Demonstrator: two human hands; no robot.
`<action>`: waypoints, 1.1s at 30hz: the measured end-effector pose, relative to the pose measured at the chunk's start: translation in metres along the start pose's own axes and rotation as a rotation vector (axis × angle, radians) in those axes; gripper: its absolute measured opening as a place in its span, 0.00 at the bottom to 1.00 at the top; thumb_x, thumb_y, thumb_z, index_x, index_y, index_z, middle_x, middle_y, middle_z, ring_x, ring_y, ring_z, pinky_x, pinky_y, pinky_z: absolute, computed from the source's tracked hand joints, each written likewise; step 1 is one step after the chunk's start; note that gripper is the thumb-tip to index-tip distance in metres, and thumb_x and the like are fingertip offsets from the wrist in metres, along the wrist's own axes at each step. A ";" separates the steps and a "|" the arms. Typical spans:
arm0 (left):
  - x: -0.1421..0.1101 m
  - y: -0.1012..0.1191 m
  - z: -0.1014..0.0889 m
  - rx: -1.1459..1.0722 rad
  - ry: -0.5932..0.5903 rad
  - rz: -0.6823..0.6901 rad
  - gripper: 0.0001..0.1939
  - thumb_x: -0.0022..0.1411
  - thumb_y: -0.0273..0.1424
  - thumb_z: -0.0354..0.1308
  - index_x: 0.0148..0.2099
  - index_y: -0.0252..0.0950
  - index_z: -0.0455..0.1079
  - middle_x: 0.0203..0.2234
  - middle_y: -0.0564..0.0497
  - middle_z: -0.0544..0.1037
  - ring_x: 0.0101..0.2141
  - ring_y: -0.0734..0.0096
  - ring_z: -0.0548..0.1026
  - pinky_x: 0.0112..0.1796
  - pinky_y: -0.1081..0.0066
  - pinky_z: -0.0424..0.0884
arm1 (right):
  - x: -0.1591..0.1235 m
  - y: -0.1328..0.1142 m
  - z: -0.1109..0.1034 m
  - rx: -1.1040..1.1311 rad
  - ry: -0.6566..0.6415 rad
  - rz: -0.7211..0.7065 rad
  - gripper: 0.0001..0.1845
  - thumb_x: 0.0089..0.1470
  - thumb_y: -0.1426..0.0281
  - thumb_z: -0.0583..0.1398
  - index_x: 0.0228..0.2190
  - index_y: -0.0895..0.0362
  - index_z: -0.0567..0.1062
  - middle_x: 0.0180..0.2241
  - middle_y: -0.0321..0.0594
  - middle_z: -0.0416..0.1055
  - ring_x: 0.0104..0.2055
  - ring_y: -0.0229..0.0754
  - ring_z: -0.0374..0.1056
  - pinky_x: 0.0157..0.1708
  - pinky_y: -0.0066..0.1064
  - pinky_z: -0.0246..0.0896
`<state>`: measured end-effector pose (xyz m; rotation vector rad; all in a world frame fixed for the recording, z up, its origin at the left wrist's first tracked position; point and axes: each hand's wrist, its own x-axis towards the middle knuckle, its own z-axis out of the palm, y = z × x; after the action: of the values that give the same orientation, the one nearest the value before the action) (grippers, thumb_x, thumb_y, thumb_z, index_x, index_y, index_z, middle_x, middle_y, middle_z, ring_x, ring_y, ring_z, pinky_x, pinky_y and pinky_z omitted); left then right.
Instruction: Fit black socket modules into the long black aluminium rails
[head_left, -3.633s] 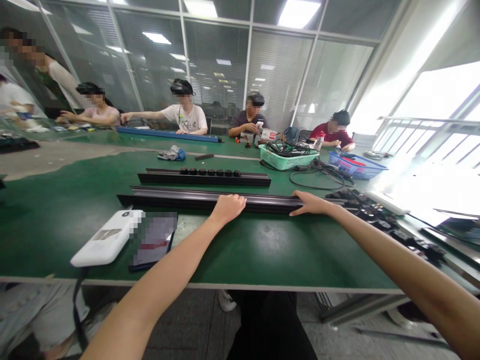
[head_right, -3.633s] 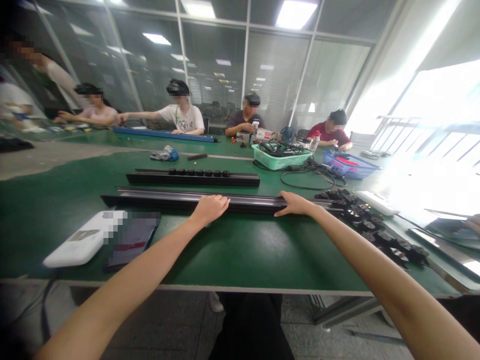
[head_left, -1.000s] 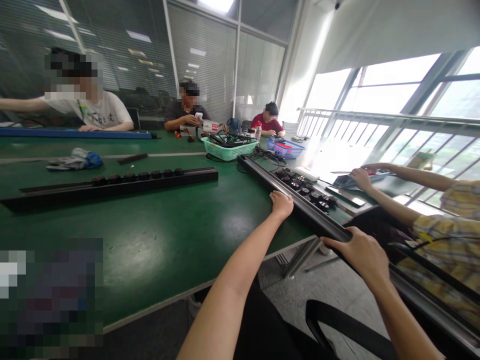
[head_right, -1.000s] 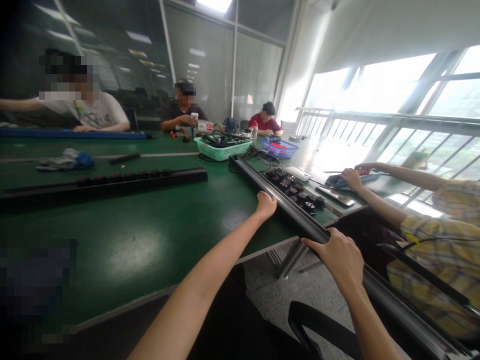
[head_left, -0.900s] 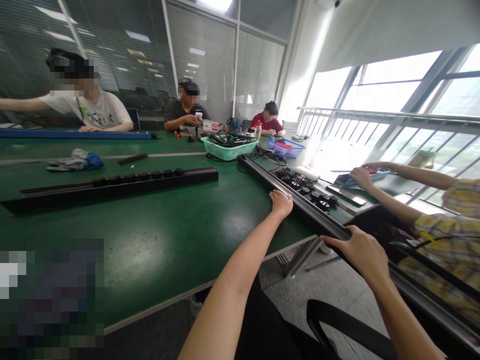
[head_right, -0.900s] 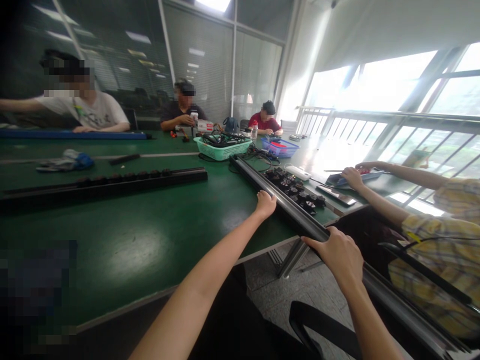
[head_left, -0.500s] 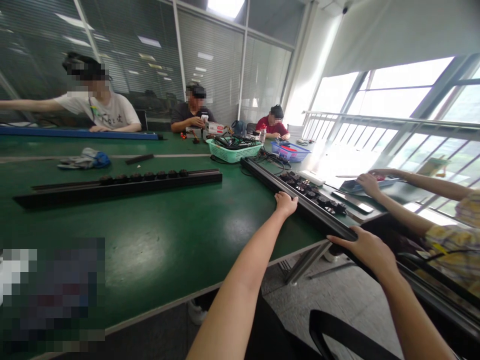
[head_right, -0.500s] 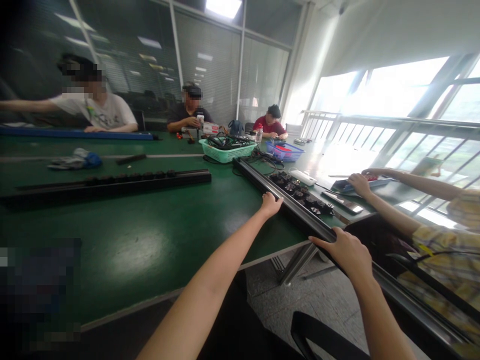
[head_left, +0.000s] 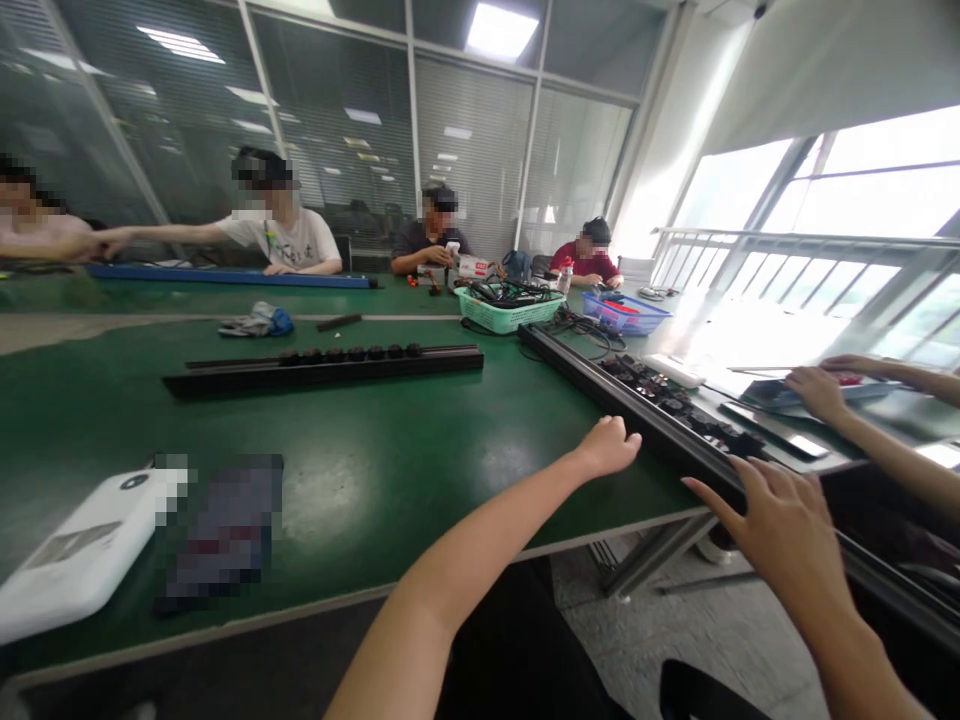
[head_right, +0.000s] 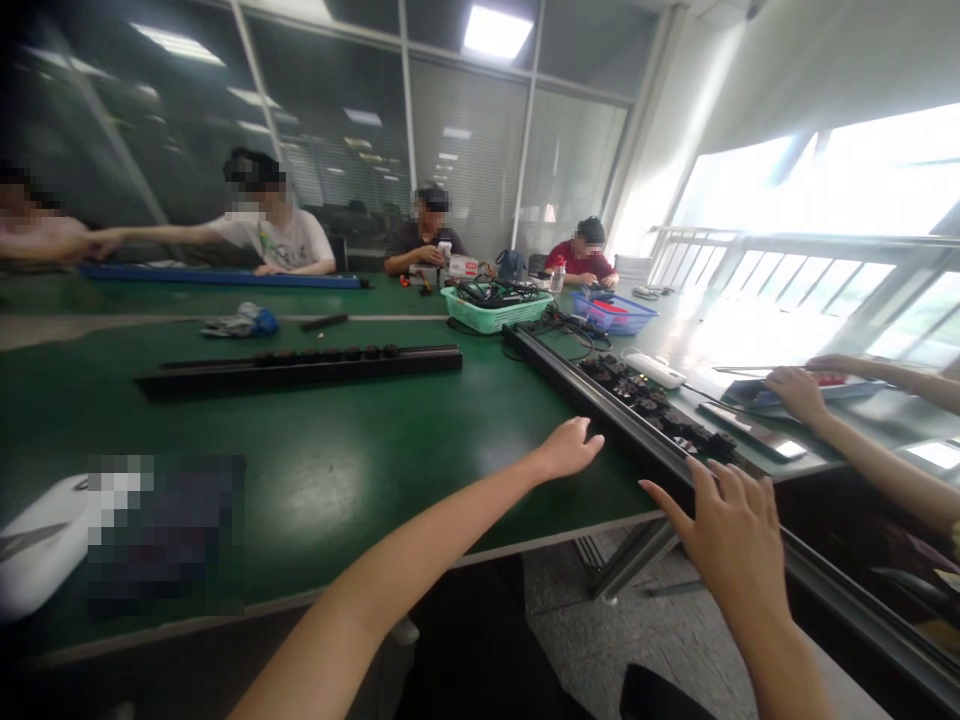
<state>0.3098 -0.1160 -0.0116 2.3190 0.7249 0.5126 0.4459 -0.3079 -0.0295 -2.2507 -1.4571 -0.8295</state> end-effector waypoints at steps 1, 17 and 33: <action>-0.008 -0.002 -0.006 0.004 -0.001 0.035 0.23 0.71 0.37 0.48 0.59 0.27 0.69 0.58 0.36 0.74 0.61 0.57 0.70 0.61 0.67 0.64 | 0.001 -0.015 0.004 0.038 0.023 -0.068 0.43 0.63 0.43 0.46 0.59 0.65 0.69 0.57 0.63 0.68 0.65 0.65 0.58 0.65 0.59 0.47; -0.212 -0.116 -0.253 0.856 0.239 -0.612 0.19 0.72 0.39 0.46 0.52 0.38 0.74 0.48 0.44 0.79 0.47 0.55 0.77 0.47 0.62 0.71 | 0.115 -0.246 0.096 0.376 -0.264 -0.686 0.38 0.67 0.50 0.48 0.66 0.63 0.62 0.68 0.59 0.57 0.71 0.58 0.50 0.70 0.58 0.32; -0.226 -0.280 -0.349 1.011 0.303 -0.977 0.33 0.67 0.31 0.49 0.72 0.29 0.53 0.71 0.31 0.52 0.69 0.47 0.52 0.62 0.47 0.55 | 0.220 -0.340 0.166 0.288 -0.455 -0.597 0.36 0.67 0.62 0.48 0.70 0.63 0.49 0.73 0.59 0.42 0.74 0.58 0.39 0.68 0.62 0.36</action>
<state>-0.1485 0.0859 0.0100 2.2566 2.5104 -0.0107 0.2526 0.0849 -0.0306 -1.8699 -2.3480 -0.2095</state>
